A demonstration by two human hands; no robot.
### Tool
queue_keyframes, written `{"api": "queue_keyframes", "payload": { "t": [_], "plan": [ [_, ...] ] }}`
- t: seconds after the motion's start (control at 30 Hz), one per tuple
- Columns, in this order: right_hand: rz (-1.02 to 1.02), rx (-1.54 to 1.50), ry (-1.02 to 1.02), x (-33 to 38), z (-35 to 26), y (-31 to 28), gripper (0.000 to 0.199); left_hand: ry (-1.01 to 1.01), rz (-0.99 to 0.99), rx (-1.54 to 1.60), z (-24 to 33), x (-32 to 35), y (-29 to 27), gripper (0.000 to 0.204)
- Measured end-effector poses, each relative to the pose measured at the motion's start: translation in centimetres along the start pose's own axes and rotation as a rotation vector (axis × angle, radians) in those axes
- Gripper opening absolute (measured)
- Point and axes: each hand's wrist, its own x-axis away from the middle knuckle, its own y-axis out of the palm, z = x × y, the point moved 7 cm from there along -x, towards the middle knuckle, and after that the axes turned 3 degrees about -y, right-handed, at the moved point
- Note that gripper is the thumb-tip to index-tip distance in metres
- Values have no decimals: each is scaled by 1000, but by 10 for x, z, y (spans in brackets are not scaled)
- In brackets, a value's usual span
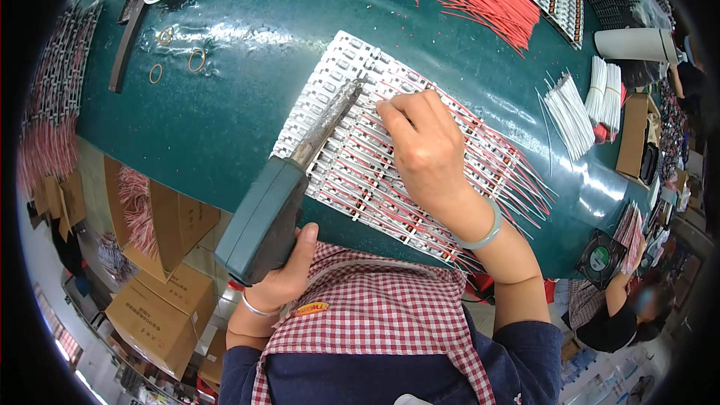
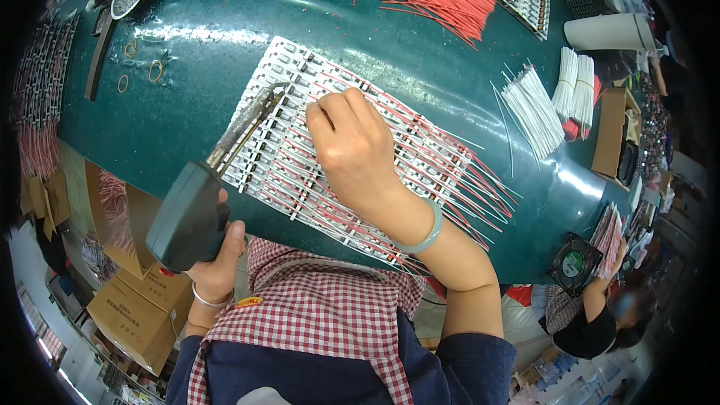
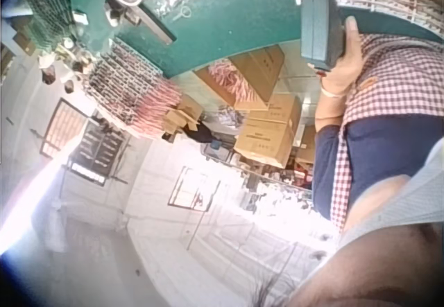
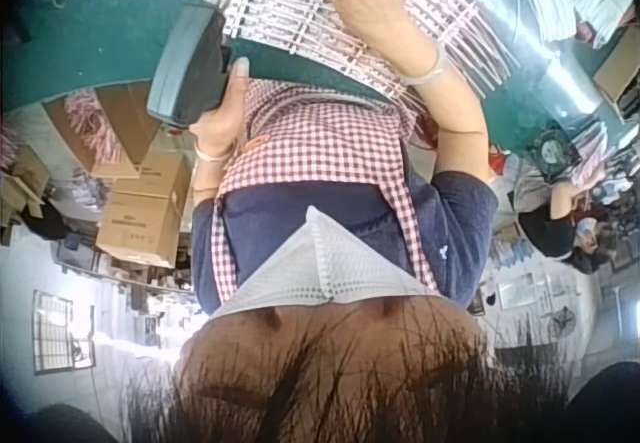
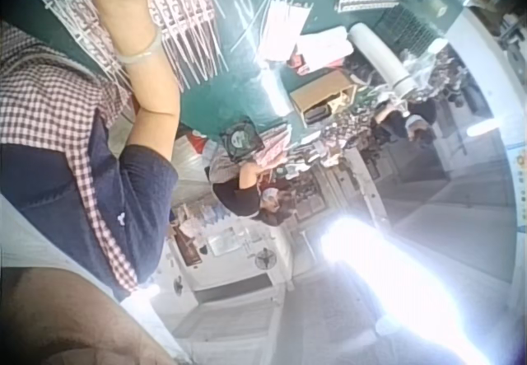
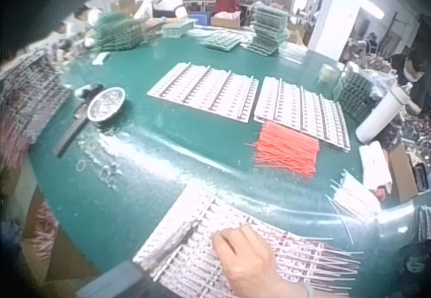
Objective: The person uses a soldering iron to attach red and white wires to a white plastic grid on a green table. The person picks up individual wires, places them into slots on the grid, and applies the soldering iron to secure them. The process is repeated for multiple wires throughout the clip.
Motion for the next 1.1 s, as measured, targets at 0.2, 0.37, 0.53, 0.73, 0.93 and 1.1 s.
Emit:
{"api": "queue_keyframes", "payload": {
  "t": [0.2, 0.37, 0.53, 0.73, 0.93, 1.1],
  "plan": [
    [39, 4, 12, -4, 4, -9, 24, -36, -13, 26, 1, -6, 4, 43],
    [60, -13, 42, -5, 13, -8, 25, -205, -22, 0, -9, -9, 8, 18],
    [33, -13, 67, -4, 15, -4, 24, -122, 38, -27, -2, -19, 11, 21],
    [23, -20, 67, -5, 10, -4, 23, -144, 11, 18, -13, -17, 13, 20],
    [26, -17, 55, -6, 9, -3, 23, -40, -14, -62, -1, -22, 13, 19],
    [29, -4, 22, -5, 9, -2, 22, -18, 33, -20, -6, -12, 7, 24]
  ]
}}
